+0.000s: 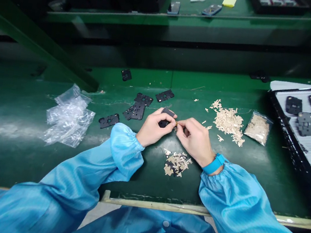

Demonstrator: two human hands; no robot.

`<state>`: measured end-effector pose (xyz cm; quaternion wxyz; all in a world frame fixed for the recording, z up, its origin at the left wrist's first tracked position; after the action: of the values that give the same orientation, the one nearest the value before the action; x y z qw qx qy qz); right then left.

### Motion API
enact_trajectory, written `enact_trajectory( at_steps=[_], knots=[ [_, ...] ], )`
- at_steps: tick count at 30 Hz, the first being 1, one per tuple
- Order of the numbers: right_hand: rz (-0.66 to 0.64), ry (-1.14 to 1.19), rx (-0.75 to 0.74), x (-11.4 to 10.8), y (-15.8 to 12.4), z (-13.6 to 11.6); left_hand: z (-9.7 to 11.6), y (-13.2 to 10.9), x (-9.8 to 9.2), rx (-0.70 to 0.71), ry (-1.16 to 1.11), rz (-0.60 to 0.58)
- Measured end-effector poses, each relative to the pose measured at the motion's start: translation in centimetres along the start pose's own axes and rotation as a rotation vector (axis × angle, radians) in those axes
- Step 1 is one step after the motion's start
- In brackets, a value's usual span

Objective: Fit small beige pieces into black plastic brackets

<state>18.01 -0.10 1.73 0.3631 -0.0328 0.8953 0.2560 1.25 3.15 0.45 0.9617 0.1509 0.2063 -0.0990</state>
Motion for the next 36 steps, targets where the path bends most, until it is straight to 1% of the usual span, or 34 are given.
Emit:
enact_trajectory(
  at_steps=[2, 4, 7, 9, 10, 12, 14, 15, 16, 17, 18, 20, 21, 22, 23, 24, 26, 27, 28, 29, 30, 31, 33, 34, 35, 36],
  knots=[
    [-0.002, 0.01, 0.034, 0.0, 0.1, 0.0, -0.1, 0.0, 0.1, 0.012, 0.013, -0.005],
    [0.029, 0.031, 0.097, -0.2, 0.3, 0.5, -0.2, 0.0, 0.1, 0.009, 0.02, -0.008],
    [0.171, 0.047, 0.227, -1.1, 0.7, 2.2, -0.4, 0.1, -0.1, -0.034, -0.007, 0.027],
    [0.25, -0.01, 0.276, -1.9, 1.0, 3.4, -0.6, 0.2, -0.4, -0.093, -0.045, 0.101],
    [0.255, -0.06, 0.283, -2.2, 1.1, 3.8, -0.7, 0.3, -0.5, -0.125, -0.063, 0.146],
    [0.21, -0.153, 0.27, -2.5, 1.3, 4.2, -0.9, 0.4, -0.9, -0.175, -0.08, 0.228],
    [0.17, -0.181, 0.237, -2.5, 1.3, 3.7, -0.8, 0.5, -1.1, -0.191, -0.069, 0.276],
    [0.167, -0.149, 0.226, -2.4, 1.2, 3.1, -0.8, 0.5, -1.2, -0.19, -0.059, 0.292],
    [0.154, -0.07, 0.229, -2.1, 1.1, 2.5, -0.8, 0.5, -1.2, -0.186, -0.051, 0.305],
    [0.113, 0.055, 0.255, -1.7, 1.0, 1.8, -0.8, 0.5, -1.3, -0.184, -0.049, 0.319],
    [0.037, 0.228, 0.302, -1.0, 0.9, 1.1, -0.8, 0.5, -1.3, -0.185, -0.05, 0.331],
    [-0.225, 0.669, 0.437, 0.7, 0.6, 0.0, -1.0, 0.5, -1.3, -0.196, -0.058, 0.35],
    [-0.314, 0.853, 0.498, 1.4, 0.5, -0.3, -1.1, 0.5, -1.3, -0.204, -0.06, 0.353],
    [-0.332, 0.974, 0.551, 1.7, 0.6, -0.2, -1.2, 0.4, -1.3, -0.211, -0.057, 0.353],
    [-0.262, 1.022, 0.591, 1.7, 0.8, 0.5, -1.3, 0.4, -1.2, -0.213, -0.049, 0.35],
    [-0.103, 1.003, 0.621, 1.4, 1.0, 1.5, -1.3, 0.4, -1.2, -0.203, -0.038, 0.347],
    [0.328, 0.839, 0.647, -0.1, 1.3, 3.9, -1.0, 0.3, -1.3, -0.122, -0.003, 0.344],
    [0.512, 0.779, 0.654, -0.9, 1.3, 4.7, -0.8, 0.3, -1.4, -0.049, 0.028, 0.337],
    [0.602, 0.764, 0.651, -1.4, 1.3, 5.2, -0.4, 0.2, -1.6, 0.044, 0.068, 0.33],
    [0.594, 0.791, 0.646, -1.7, 1.3, 5.3, -0.1, 0.0, -1.7, 0.151, 0.118, 0.317],
    [0.484, 0.852, 0.649, -1.6, 1.4, 5.0, 0.2, -0.1, -1.9, 0.257, 0.176, 0.301],
    [0.3, 0.926, 0.661, -1.3, 1.4, 4.3, 0.4, -0.3, -2.0, 0.354, 0.235, 0.285],
    [-0.125, 1.057, 0.695, -0.3, 1.2, 2.4, 0.6, -0.6, -2.2, 0.51, 0.322, 0.264],
    [-0.27, 1.101, 0.713, 0.1, 0.9, 1.5, 0.6, -0.7, -2.3, 0.569, 0.342, 0.258],
    [-0.359, 1.139, 0.73, 0.3, 0.7, 0.8, 0.6, -0.8, -2.3, 0.615, 0.349, 0.255],
    [-0.396, 1.174, 0.748, 0.4, 0.5, 0.3, 0.6, -0.8, -2.4, 0.656, 0.345, 0.255]
  ],
)
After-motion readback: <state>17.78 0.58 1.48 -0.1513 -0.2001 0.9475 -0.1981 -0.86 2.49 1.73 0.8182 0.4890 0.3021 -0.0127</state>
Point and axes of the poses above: each hand's wrist, its own y-axis towards the middle knuckle, its own x-axis out of the palm, z = x × y, the point moved 3 cm from there along y, towards the middle knuckle, and after that the axes turned 2 degrees about -x, right-handed, at the moved point
